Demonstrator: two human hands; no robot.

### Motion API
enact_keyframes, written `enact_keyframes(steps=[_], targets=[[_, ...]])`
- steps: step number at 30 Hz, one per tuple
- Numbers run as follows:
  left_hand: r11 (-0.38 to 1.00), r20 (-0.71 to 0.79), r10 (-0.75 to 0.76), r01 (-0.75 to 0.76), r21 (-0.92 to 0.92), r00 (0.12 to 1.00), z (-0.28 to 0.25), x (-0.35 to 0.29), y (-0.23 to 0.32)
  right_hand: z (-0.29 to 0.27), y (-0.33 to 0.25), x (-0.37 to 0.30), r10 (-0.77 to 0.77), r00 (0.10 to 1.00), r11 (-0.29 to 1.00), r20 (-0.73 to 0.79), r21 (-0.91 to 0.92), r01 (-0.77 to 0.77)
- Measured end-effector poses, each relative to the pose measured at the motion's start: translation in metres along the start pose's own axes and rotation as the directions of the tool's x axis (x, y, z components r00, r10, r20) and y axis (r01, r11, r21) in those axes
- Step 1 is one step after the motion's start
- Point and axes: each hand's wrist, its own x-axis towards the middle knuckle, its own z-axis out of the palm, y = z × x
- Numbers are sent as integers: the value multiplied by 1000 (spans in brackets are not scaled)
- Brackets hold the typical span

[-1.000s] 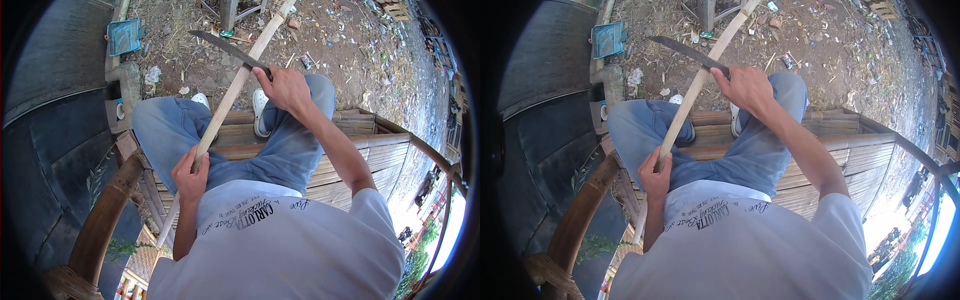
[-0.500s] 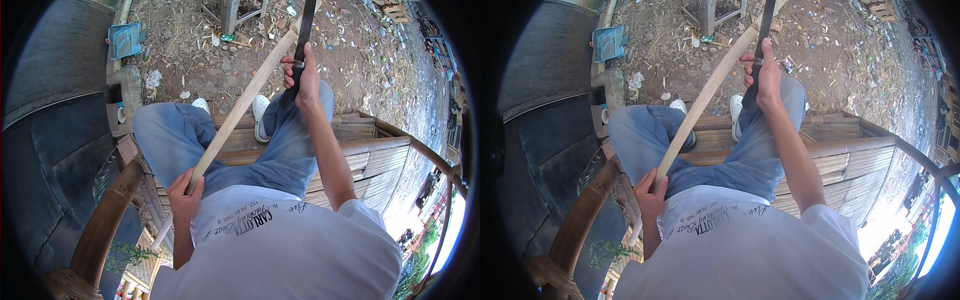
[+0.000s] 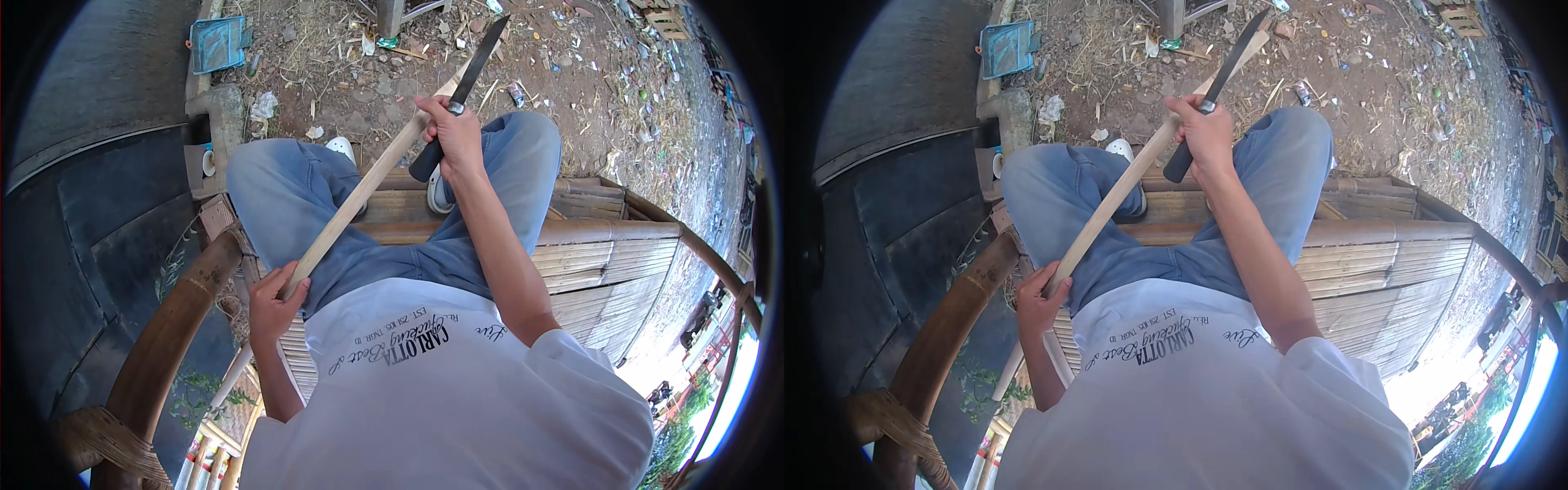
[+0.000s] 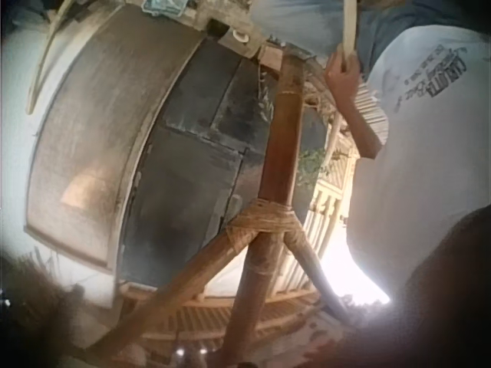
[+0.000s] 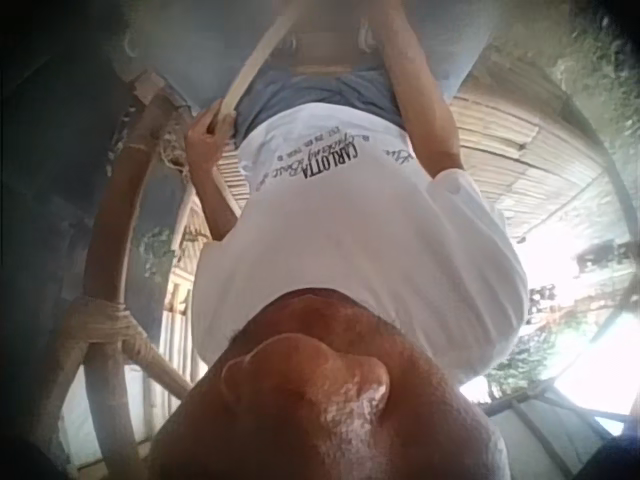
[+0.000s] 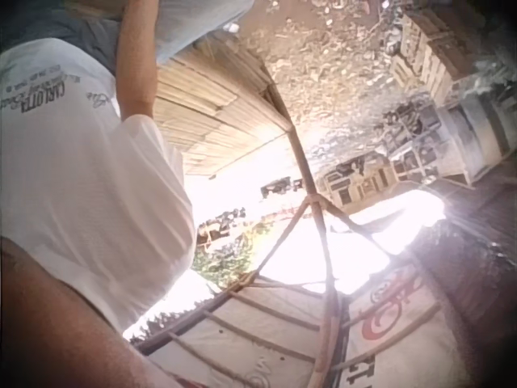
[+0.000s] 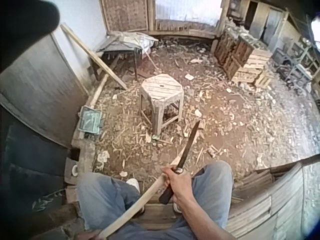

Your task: The person whittles a long piece of bamboo with a machete, then uses the blade to notch and split the wood into thinner strips.

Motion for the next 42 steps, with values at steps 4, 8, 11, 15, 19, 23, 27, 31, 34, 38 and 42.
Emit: enact_keyframes(steps=[4,8,11,15,19,23,27,31,34,38,42], targets=[[999,-31,-48,48,8,998,-2,1,-7,-11,-6,-8,-90,996,994,25,59,89],[999,-81,-37,35,-23,996,5,-3,-16,-42,-15,9,-2,1000,973,10,-232,4],[996,-95,-88,87,-22,992,11,-3,-20,-46,-8,2,25,999,979,47,-205,-15],[997,-86,-45,39,-72,995,18,3,-5,-52,9,10,123,972,991,201,30,-132],[999,-34,21,-22,-31,999,21,9,1,-54,19,19,89,948,973,307,177,-149],[1000,-3,26,-26,2,1000,18,11,9,-56,23,22,71,895,920,440,318,-230],[997,13,56,-56,53,998,17,15,21,-61,29,31,78,926,943,369,274,-189],[913,-120,287,-234,336,950,23,20,37,-67,37,41,78,926,927,369,315,-204],[809,-177,526,-426,404,832,33,13,49,-65,41,43,66,931,925,360,327,-193],[892,-22,437,-429,143,899,53,-8,66,-64,43,43,52,927,913,371,358,-195],[940,132,338,-341,1,932,72,-18,65,-64,42,41,55,934,904,353,379,-197]])
